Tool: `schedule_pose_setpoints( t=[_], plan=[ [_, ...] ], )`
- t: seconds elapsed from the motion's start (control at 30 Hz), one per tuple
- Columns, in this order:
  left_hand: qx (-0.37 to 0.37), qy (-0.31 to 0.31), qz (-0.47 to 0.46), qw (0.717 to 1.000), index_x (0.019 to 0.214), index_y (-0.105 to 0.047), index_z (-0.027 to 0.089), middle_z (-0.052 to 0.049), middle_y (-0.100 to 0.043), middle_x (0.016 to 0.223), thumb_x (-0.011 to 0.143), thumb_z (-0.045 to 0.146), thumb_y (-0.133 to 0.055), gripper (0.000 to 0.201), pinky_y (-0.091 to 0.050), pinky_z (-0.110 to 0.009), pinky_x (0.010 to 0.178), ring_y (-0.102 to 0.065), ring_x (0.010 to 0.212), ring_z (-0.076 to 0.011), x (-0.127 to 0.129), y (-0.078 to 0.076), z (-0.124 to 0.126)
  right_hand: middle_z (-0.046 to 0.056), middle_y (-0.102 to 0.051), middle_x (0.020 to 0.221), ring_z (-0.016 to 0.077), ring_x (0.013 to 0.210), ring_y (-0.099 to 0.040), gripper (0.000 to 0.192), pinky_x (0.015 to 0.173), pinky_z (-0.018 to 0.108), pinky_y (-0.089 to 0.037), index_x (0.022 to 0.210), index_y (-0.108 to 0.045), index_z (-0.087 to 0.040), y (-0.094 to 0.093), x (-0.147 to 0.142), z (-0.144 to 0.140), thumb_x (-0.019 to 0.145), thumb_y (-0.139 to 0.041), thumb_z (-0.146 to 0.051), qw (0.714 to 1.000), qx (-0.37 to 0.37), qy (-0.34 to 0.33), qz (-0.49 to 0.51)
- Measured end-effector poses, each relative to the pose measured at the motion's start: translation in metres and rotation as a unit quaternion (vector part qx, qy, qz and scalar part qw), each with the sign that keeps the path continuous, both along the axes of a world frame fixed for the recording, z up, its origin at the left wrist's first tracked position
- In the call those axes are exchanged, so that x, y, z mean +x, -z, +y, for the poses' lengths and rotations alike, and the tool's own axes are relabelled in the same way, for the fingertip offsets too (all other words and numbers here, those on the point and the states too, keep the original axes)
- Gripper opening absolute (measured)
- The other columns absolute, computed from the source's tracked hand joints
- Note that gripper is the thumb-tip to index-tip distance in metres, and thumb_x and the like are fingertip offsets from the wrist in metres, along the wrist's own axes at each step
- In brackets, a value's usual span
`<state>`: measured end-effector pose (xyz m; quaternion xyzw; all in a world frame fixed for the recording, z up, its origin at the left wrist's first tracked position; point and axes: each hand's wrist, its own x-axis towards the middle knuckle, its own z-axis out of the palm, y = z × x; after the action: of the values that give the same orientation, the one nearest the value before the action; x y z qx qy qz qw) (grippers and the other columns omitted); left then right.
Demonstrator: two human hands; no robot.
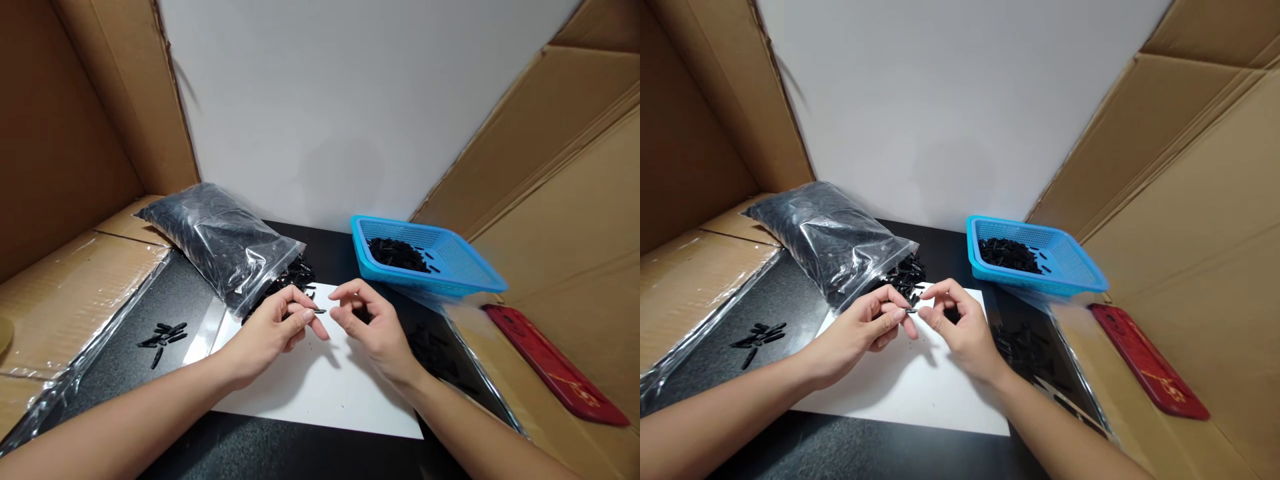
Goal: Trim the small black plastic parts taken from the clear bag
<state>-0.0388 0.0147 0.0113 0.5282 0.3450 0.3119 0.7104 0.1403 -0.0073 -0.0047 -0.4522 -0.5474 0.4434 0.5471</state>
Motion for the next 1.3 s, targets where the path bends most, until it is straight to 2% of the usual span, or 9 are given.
schedule_pose_setpoints(
  t=[0.07,0.17,0.53,0.7,0.87,1.07,1.17,1.3],
  plan=[
    [0.004,-0.001,-0.006,1.0,0.091,-0.049,0.02,0.0,-0.068,0.075,0.092,0.039,-0.058,0.021,-0.02,-0.025,0.05,-0.031,0.051,-0.0069,-0.0002,0.0002,0.0001,-0.006,-0.047,0.055,0.0128,0.052,-0.043,0.012,0.054,0.027,-0.036,0.087,-0.071,-0.023,0.0008,0.0008,-0.0018,0.077,-0.075,-0.028,0.996,0.046,0.012,-0.079],
    [0.009,-0.004,-0.005,1.0,0.089,-0.049,0.02,0.001,-0.068,0.074,0.092,0.04,-0.058,0.022,-0.02,-0.025,0.05,-0.031,0.051,-0.0072,-0.0004,-0.0015,-0.0008,-0.005,-0.048,0.053,0.0133,0.05,-0.042,0.008,0.052,0.028,-0.035,0.086,-0.076,-0.023,0.0017,0.0008,-0.0036,0.079,-0.072,-0.027,0.987,0.08,0.02,-0.137],
    [0.075,-0.012,0.035,0.996,0.09,-0.052,0.02,0.001,-0.066,0.077,0.092,0.031,-0.057,0.012,-0.026,-0.026,0.057,-0.038,0.059,-0.0091,-0.0014,-0.0046,-0.0018,-0.002,-0.062,0.058,0.0122,0.048,-0.046,0.009,0.048,0.026,-0.035,0.086,-0.078,-0.023,0.0045,-0.0008,-0.005,0.081,-0.071,-0.022,0.973,0.155,0.048,-0.164],
    [0.023,-0.019,0.027,0.999,0.093,-0.056,0.019,0.002,-0.061,0.082,0.086,0.017,-0.054,0.007,-0.028,-0.026,0.058,-0.039,0.06,-0.0084,-0.0012,-0.0021,-0.0017,0.0,-0.068,0.064,0.0125,0.049,-0.047,0.008,0.049,0.027,-0.037,0.085,-0.078,-0.024,0.0052,-0.0003,-0.0052,0.082,-0.071,-0.022,0.974,0.153,0.06,-0.154],
    [0.01,-0.042,0.051,0.998,0.092,-0.059,0.018,0.005,-0.049,0.063,0.087,0.018,-0.052,0.009,-0.03,-0.025,0.061,-0.042,0.061,-0.0101,-0.0003,-0.0012,-0.0015,0.0,-0.067,0.065,0.0137,0.053,-0.049,0.005,0.052,0.028,-0.039,0.082,-0.078,-0.023,0.0062,0.0007,-0.0037,0.08,-0.073,-0.023,0.979,0.137,0.077,-0.133],
    [-0.034,-0.009,0.016,0.999,0.102,-0.062,0.016,0.001,-0.06,0.08,0.089,0.027,-0.06,0.017,-0.029,-0.023,0.059,-0.041,0.059,-0.0065,-0.0014,0.0005,0.0018,0.001,-0.066,0.064,0.0157,0.057,-0.054,0.007,0.055,0.028,-0.044,0.075,-0.074,-0.022,0.0061,0.0021,-0.0029,0.079,-0.074,-0.028,0.984,0.11,0.079,-0.119],
    [-0.025,0.006,0.013,1.0,0.104,-0.063,0.016,0.001,-0.061,0.079,0.091,0.028,-0.059,0.019,-0.025,-0.022,0.054,-0.039,0.056,-0.0057,-0.0016,0.0008,0.0028,0.001,-0.066,0.063,0.0162,0.058,-0.055,0.007,0.057,0.028,-0.045,0.075,-0.074,-0.021,0.0054,0.0024,-0.0034,0.079,-0.074,-0.027,0.985,0.108,0.074,-0.114],
    [-0.03,-0.008,0.0,1.0,0.109,-0.059,0.018,0.001,-0.063,0.08,0.092,0.026,-0.056,0.019,-0.025,-0.023,0.054,-0.04,0.056,-0.0059,-0.001,0.0,0.0014,0.0,-0.064,0.063,0.0153,0.059,-0.052,0.005,0.057,0.027,-0.043,0.074,-0.073,-0.021,0.0051,0.0013,-0.0036,0.078,-0.074,-0.025,0.988,0.098,0.072,-0.094]
  ],
)
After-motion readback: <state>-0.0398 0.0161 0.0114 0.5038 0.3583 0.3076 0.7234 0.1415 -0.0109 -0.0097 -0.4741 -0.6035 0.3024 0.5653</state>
